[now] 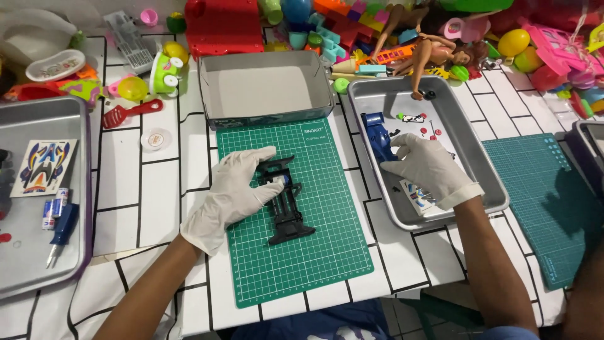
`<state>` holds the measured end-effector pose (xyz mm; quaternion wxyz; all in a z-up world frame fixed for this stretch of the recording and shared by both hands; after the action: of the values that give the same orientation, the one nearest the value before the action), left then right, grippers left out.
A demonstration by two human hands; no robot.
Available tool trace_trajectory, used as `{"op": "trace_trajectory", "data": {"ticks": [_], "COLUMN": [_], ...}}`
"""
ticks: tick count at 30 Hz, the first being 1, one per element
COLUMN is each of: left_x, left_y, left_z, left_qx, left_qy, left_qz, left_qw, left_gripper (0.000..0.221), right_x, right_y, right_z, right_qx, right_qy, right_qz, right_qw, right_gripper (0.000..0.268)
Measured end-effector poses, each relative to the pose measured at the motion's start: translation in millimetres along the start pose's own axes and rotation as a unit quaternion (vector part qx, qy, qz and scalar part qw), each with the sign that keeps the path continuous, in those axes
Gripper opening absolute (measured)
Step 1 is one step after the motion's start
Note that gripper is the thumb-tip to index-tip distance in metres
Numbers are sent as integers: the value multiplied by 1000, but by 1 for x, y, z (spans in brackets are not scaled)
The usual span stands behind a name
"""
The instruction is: Assembling a toy car chassis by inserting batteries and attaching a plastic motor cover on a cutting mat.
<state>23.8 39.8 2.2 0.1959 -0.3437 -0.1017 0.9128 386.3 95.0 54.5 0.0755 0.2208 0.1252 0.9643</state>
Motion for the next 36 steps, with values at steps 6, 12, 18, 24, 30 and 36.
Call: {"op": "trace_trajectory", "data": {"ticks": [6, 12, 18, 24, 30, 36], "left_x": [5, 3, 4, 1, -13, -20], "left_y": [3, 3, 3, 2, -3, -7], "left_z": [-3, 0, -1, 3, 7, 9], "left_qx": [-48, -43, -38, -43, 53, 66], "left_qy": [-5, -15, -9, -4, -10, -39], "left_qz": [-19, -17, -4, -8, 39, 49], "left_qw": [999, 999, 999, 999, 998, 996], "left_gripper": [66, 65, 64, 63, 69, 70], "right_x": [-19, -7, -7, -39, -75, -110], "right_y": [-22, -11, 1, 7, 0, -31], "right_z": [-17, -11, 11, 62, 82, 58], "right_qx": [-28, -48, -51, -64, -151, -174], "right_qy": [49, 32, -55, -117, -144, -286], "right_qz": [16, 3, -21, -38, -124, -120], "right_qw": [998, 998, 997, 990, 970, 935], "right_gripper": [56, 54, 54, 51, 22, 17]}}
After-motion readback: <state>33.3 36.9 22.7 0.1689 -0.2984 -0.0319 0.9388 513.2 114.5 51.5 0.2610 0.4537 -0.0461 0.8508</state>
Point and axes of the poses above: each hand's wrist, its own y-axis away from the middle knuckle, its own z-axis out of the back of the hand, x = y × z, the point moved 5 cm from there along -y, towards the middle knuckle, and after that the axes turned 6 degrees about -z, right-handed, at the moved point
